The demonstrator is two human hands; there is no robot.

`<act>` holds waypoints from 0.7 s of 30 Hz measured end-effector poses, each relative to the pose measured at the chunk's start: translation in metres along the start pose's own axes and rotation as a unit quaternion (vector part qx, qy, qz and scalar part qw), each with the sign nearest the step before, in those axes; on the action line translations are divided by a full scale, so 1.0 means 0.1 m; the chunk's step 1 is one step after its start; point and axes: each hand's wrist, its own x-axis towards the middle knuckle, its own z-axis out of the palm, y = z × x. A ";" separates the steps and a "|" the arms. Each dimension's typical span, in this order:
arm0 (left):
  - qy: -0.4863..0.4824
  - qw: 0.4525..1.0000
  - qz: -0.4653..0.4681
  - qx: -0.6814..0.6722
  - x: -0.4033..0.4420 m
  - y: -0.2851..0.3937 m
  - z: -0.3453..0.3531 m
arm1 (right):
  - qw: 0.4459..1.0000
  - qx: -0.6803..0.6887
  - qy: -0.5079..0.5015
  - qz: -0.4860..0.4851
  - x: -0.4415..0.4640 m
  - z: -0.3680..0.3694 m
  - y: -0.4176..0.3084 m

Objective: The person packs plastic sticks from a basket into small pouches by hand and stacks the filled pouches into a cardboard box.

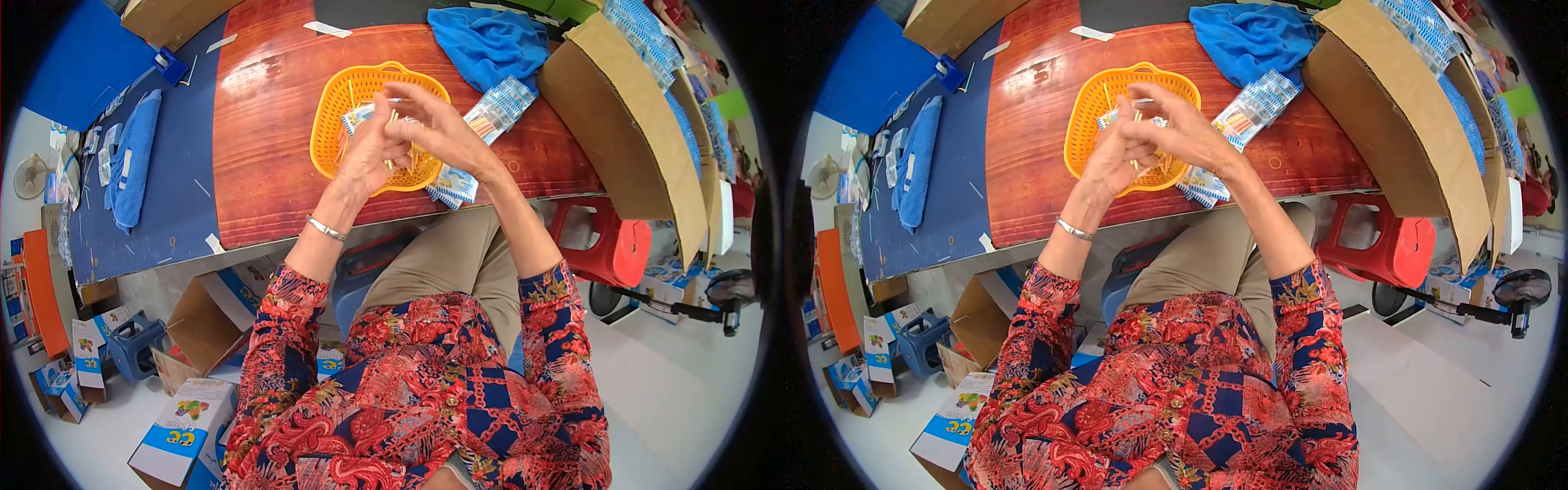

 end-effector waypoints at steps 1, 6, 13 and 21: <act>0.009 1.000 0.004 0.020 -0.03 0.04 0.06 | 0.999 0.017 0.032 0.026 0.02 0.00 -0.02; 0.028 0.984 0.085 0.157 -0.06 0.05 0.15 | 0.994 -0.102 0.019 0.043 -0.02 -0.04 -0.19; -0.009 0.991 0.069 0.115 -0.02 -0.02 0.07 | 0.996 -0.051 0.041 0.056 -0.01 0.09 -0.18; -0.048 0.986 -0.010 0.160 -0.19 0.08 0.06 | 0.996 0.034 0.075 0.034 0.01 -0.08 0.13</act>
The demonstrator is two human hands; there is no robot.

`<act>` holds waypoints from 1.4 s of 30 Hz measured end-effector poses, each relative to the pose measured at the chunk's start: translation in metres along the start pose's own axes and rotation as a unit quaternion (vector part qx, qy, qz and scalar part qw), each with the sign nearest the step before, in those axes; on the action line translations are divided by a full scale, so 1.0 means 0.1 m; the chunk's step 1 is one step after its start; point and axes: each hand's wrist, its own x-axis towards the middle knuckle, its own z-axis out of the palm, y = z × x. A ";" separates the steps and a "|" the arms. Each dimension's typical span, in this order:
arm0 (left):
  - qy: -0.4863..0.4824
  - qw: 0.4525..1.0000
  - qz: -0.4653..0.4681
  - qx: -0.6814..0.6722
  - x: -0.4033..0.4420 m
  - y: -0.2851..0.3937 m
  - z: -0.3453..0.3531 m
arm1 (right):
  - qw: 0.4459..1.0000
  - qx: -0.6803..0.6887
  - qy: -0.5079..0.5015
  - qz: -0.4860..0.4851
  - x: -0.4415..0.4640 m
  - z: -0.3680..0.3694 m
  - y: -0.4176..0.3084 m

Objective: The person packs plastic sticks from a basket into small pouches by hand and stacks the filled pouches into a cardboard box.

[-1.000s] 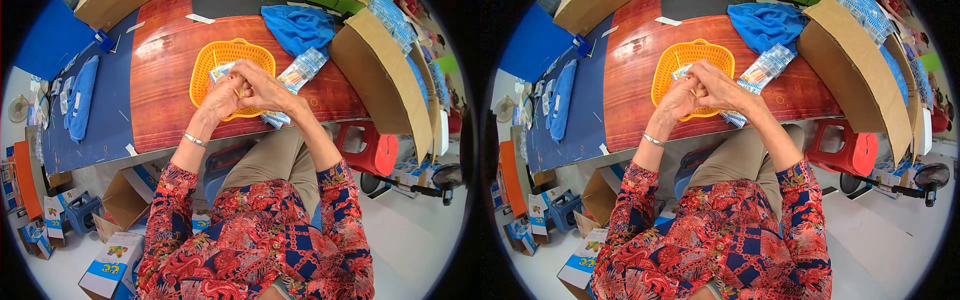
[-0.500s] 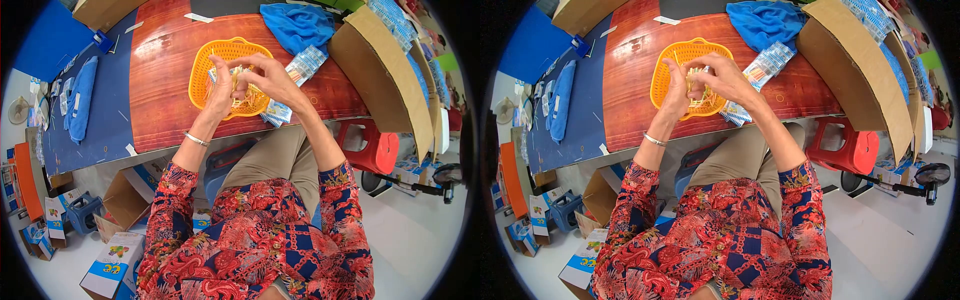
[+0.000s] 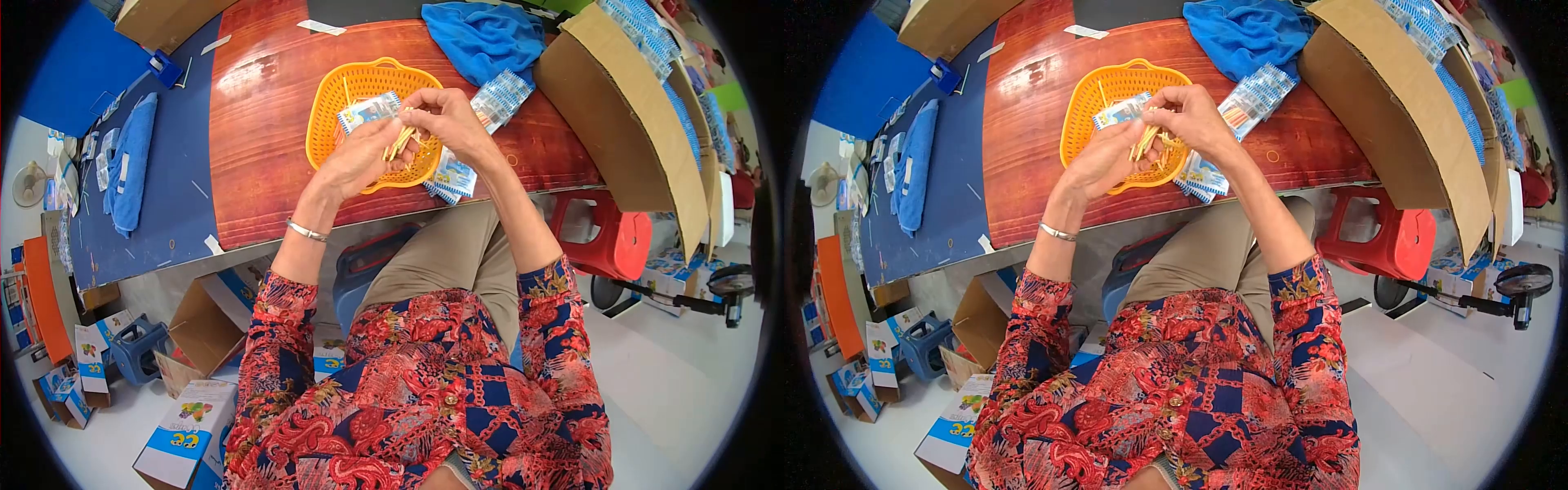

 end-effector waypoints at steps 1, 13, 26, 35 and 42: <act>-0.011 1.000 0.005 0.012 0.01 -0.04 -0.04 | 1.000 0.000 -0.010 0.015 0.00 0.01 -0.02; 0.078 0.978 0.113 0.155 0.18 -0.28 -0.01 | 0.973 -0.207 0.098 0.008 -0.04 0.22 -0.04; 0.005 0.999 0.054 -0.003 0.11 -0.23 -0.09 | 0.990 0.054 0.115 0.061 -0.02 0.07 -0.01; 0.078 0.994 0.019 0.071 0.06 -0.14 -0.02 | 0.987 0.059 0.141 0.050 -0.07 -0.04 -0.08; 0.123 0.901 0.168 0.381 0.13 -0.18 -0.07 | 0.993 0.062 0.080 0.065 -0.08 -0.16 -0.08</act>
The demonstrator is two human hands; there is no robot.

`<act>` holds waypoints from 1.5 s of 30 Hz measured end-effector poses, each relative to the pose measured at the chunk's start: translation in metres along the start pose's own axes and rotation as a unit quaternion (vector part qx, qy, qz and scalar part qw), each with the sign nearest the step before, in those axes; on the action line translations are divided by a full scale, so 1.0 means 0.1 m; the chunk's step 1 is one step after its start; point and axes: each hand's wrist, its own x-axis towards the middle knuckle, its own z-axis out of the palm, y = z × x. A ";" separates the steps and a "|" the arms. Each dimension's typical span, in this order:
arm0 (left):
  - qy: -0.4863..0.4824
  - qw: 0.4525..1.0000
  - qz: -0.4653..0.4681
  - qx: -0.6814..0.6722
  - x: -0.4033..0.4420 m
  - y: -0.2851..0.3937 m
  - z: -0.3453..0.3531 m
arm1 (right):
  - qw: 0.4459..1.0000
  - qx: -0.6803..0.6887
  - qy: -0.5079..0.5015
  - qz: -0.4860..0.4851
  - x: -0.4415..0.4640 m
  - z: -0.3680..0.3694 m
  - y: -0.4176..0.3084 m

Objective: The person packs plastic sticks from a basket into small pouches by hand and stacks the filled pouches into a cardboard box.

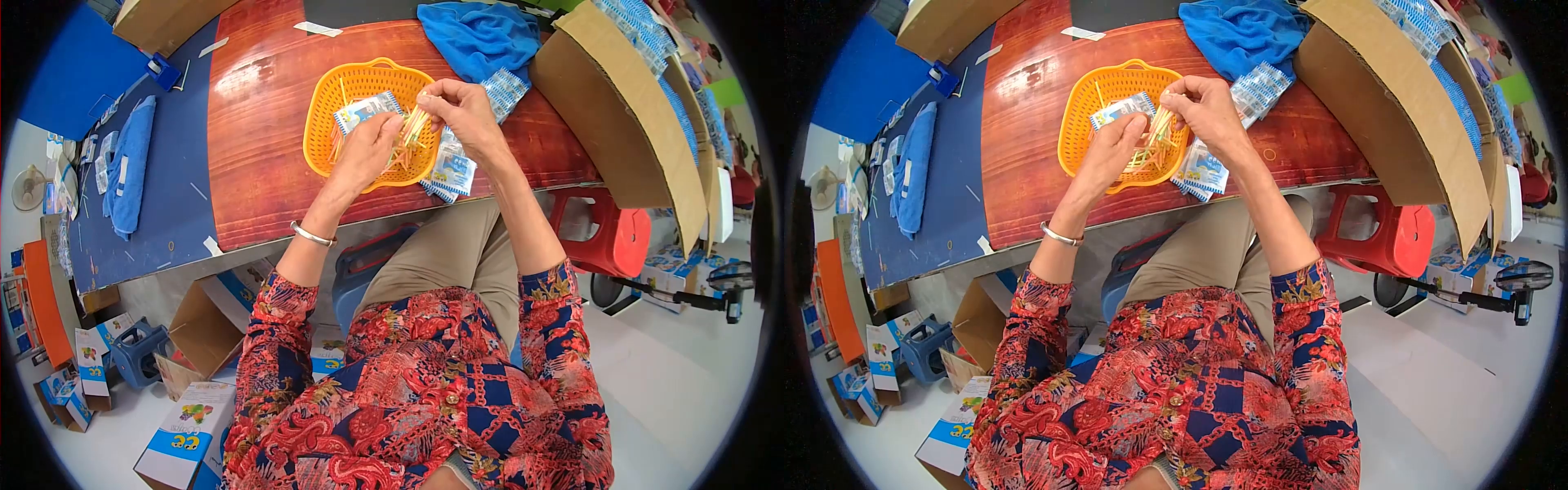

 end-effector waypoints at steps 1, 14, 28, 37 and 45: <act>-0.008 1.000 0.004 0.006 0.01 0.06 -0.01 | 1.000 -0.006 -0.013 -0.004 -0.01 0.01 -0.01; -0.035 0.976 -0.068 -0.204 -0.03 0.06 0.21 | 0.960 -0.242 0.058 -0.125 -0.13 0.32 -0.02; -0.110 0.974 -0.056 -0.190 0.05 0.00 0.13 | 0.948 -0.250 0.078 -0.178 -0.14 0.32 0.04; -0.014 0.997 0.050 -0.054 0.00 0.04 0.26 | 0.923 -0.305 0.151 -0.179 -0.12 0.38 0.09; -0.056 0.997 -0.001 -0.045 0.02 0.07 0.06 | 0.992 -0.117 0.043 -0.036 -0.10 0.25 0.03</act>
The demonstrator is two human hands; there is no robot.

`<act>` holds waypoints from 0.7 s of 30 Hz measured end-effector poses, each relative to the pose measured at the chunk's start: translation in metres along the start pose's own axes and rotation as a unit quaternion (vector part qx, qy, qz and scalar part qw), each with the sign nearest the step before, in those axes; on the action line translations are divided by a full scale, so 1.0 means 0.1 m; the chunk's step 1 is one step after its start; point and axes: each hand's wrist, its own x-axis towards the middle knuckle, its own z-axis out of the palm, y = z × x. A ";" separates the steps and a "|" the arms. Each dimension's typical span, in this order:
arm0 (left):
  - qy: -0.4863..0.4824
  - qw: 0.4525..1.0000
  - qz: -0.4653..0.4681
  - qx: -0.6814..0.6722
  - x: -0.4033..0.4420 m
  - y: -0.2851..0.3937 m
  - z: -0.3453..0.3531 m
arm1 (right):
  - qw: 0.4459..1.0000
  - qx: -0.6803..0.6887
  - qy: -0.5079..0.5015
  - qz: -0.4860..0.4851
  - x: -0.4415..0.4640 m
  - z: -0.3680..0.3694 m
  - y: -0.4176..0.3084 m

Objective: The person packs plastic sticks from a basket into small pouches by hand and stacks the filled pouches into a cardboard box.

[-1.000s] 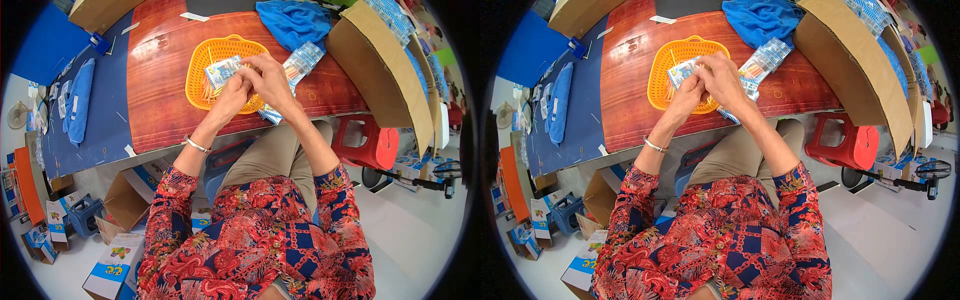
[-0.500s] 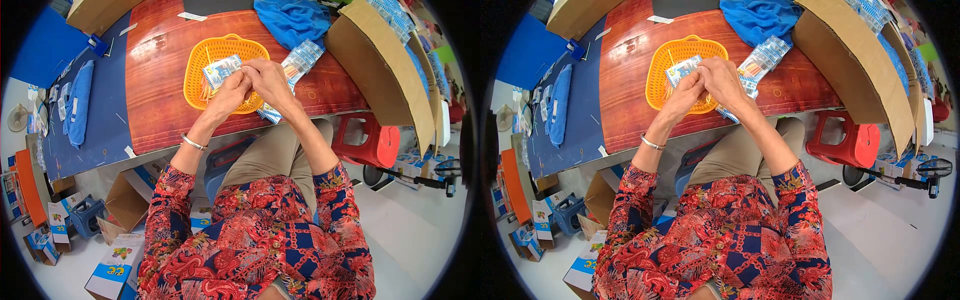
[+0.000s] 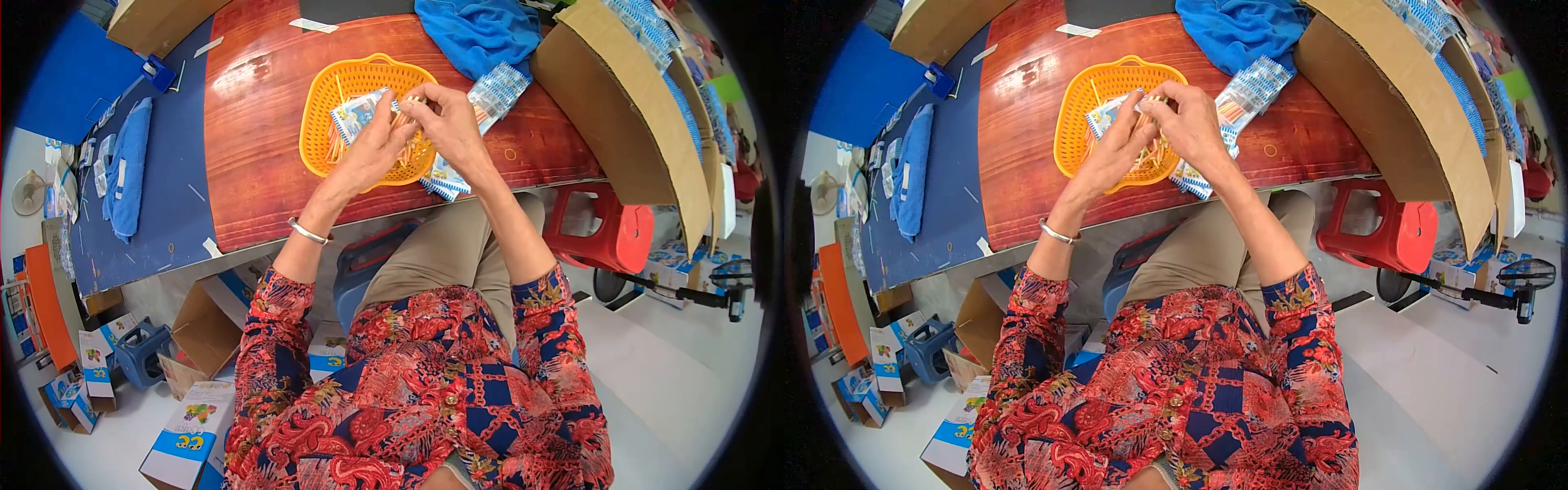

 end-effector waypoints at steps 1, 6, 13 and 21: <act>0.022 1.000 0.018 0.008 0.01 0.05 -0.04 | 0.999 -0.040 0.023 -0.026 0.00 -0.02 -0.03; 0.168 0.854 0.079 0.485 0.21 -0.14 -0.24 | 0.936 -0.218 0.102 -0.257 0.02 0.05 0.08; 0.137 0.910 0.050 0.388 0.39 -0.28 -0.33 | 0.916 -0.341 -0.024 -0.209 -0.07 0.19 0.18; 0.150 0.989 -0.015 -0.008 0.34 -0.27 -0.42 | 0.941 -0.240 0.037 -0.237 -0.04 0.08 0.18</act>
